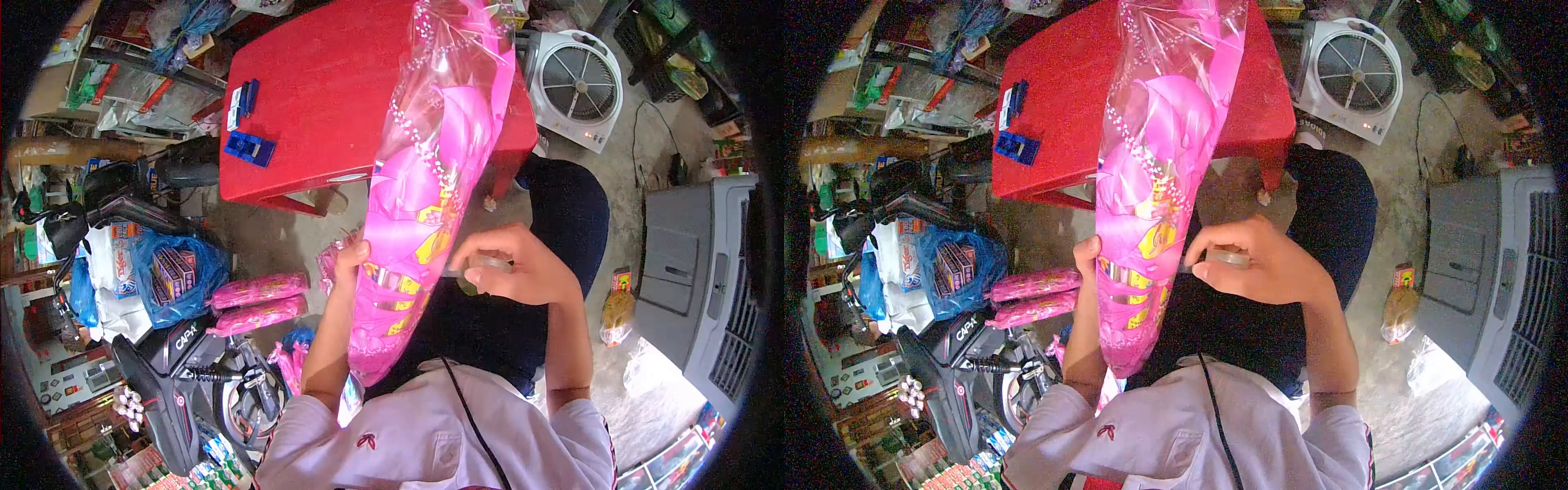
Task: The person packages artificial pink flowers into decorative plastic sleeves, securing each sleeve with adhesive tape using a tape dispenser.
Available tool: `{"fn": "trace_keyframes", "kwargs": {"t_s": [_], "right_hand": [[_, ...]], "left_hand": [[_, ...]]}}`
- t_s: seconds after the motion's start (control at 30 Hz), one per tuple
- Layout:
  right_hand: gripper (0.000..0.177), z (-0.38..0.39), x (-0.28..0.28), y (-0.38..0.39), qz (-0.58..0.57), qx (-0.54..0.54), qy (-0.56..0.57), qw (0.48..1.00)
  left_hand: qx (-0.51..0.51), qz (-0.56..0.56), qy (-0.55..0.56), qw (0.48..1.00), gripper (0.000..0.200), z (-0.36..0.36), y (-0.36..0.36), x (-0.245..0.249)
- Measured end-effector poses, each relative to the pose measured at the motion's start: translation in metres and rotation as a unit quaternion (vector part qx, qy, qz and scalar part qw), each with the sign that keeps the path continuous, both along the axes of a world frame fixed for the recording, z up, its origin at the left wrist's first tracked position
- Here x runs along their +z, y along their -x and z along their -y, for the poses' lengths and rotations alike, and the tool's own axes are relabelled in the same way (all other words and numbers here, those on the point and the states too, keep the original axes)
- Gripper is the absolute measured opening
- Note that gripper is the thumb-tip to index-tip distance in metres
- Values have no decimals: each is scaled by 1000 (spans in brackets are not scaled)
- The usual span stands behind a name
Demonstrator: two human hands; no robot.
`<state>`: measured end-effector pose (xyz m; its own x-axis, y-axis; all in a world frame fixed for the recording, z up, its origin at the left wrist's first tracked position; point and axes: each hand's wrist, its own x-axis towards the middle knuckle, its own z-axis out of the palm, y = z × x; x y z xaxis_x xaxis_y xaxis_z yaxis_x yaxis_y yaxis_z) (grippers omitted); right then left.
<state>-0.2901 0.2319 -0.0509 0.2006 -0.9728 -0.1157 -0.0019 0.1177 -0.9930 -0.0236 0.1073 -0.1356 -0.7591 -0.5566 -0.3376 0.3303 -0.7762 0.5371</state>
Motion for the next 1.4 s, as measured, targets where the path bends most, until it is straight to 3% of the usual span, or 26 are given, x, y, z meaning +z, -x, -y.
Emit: {"fn": "trace_keyframes", "kwargs": {"t_s": [0.1, 0.2, 0.3, 0.5, 0.63, 0.73, 0.8, 0.87, 0.93, 1.0, 1.2, 1.3, 1.33, 1.4], "right_hand": [[16, 0, 2, -2, 33, 20, -42, 998], [23, 3, -7, -4, 43, 35, -11, 998], [23, 2, 4, -3, 57, 14, -83, 995], [20, 5, -16, -4, 39, 8, 58, 998], [20, 6, -13, -7, 96, 17, 8, 995], [19, 7, -11, -7, 97, -4, -7, 995], [18, 9, -8, -9, 107, -9, 5, 994], [17, 10, -10, -7, 97, 9, 13, 995], [16, 10, -9, -6, 95, 7, 0, 995], [15, 12, -3, -4, 101, -13, -33, 994], [14, 10, -8, 1, 95, -42, -36, 994], [12, 10, -8, -2, 51, -58, -11, 997], [12, 10, -10, -3, 24, -59, 17, 998], [11, 12, -16, -6, -30, -60, 74, 995]], "left_hand": [[23, -26, -16, 999, 90, -3, 4, 1], [35, -66, -23, 997, 89, -4, 10, 0], [48, -88, -48, 994, 88, -9, 16, 6], [51, -33, 7, 998, 87, -17, 20, 8], [11, -154, -75, 985, 86, -14, 15, -2], [-16, -182, -87, 979, 85, -18, 23, 8], [17, -239, -141, 961, 84, -20, 19, -1], [24, -175, -113, 978, 83, -20, 13, -7], [19, 3, -20, 1000, 79, -17, 13, 7], [33, 165, 29, 985, 74, -18, 22, 31], [-21, 226, 50, 973, 51, -11, 30, 43], [-13, 214, 121, 969, 49, -7, 26, 18], [21, 221, 215, 951, 52, -8, 26, 13], [32, 193, 277, 941, 53, -11, 28, 15]]}}
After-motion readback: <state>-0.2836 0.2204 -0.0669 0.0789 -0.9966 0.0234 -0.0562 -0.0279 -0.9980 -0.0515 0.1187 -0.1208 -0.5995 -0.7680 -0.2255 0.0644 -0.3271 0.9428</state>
